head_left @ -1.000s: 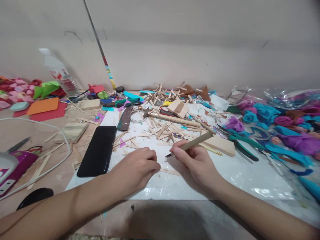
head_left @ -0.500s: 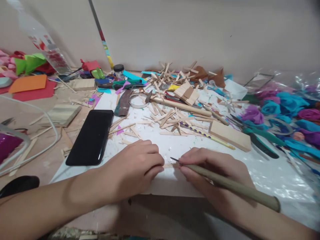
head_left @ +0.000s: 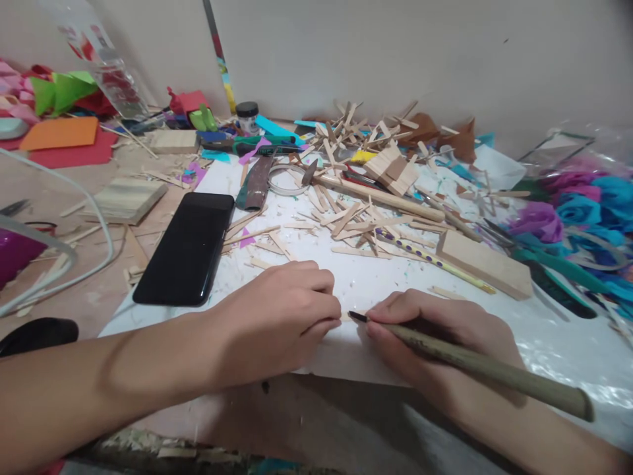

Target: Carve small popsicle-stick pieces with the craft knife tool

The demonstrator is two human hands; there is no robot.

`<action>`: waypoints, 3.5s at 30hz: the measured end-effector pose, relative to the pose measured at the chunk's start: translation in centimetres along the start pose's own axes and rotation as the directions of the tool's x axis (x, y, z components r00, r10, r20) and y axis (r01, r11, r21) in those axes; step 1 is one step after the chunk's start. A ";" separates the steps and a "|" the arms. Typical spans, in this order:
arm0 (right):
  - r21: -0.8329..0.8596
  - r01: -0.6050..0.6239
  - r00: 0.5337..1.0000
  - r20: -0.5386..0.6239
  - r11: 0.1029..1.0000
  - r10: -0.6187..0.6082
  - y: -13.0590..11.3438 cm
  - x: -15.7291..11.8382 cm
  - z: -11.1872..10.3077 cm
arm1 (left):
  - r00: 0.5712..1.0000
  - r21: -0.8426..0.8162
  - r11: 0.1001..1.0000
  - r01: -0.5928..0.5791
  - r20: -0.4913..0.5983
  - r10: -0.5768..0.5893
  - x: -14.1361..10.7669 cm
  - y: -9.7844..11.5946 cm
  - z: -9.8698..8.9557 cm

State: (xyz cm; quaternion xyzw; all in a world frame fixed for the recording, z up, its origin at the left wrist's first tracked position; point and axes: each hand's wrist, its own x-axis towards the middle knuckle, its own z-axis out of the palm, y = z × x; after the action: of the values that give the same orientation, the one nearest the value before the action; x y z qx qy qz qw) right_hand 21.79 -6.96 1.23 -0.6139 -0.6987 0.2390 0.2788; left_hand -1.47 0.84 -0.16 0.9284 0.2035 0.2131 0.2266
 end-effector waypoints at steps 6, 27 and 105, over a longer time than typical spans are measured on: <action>-0.040 0.119 0.993 0.029 0.992 -0.118 0.3 0.3 -0.3 | 1.000 0.013 1.000 0.005 0.006 -0.005 0.1 0.1 0.0; -0.246 0.326 0.946 0.079 0.913 -0.316 -1.2 0.2 0.4 | 1.000 0.008 1.000 -0.017 0.003 0.017 0.1 0.0 0.4; 0.169 -0.074 0.941 -0.314 0.983 0.125 -1.6 4.3 1.2 | 0.997 0.386 0.922 0.015 0.067 -0.045 0.0 -0.7 0.0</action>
State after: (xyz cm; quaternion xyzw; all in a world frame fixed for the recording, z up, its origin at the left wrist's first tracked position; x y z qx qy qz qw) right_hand 19.36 -2.89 1.86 -0.6557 -0.5910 0.2027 0.4238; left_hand -1.69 1.41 -0.58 0.9589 0.2469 0.1306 0.0505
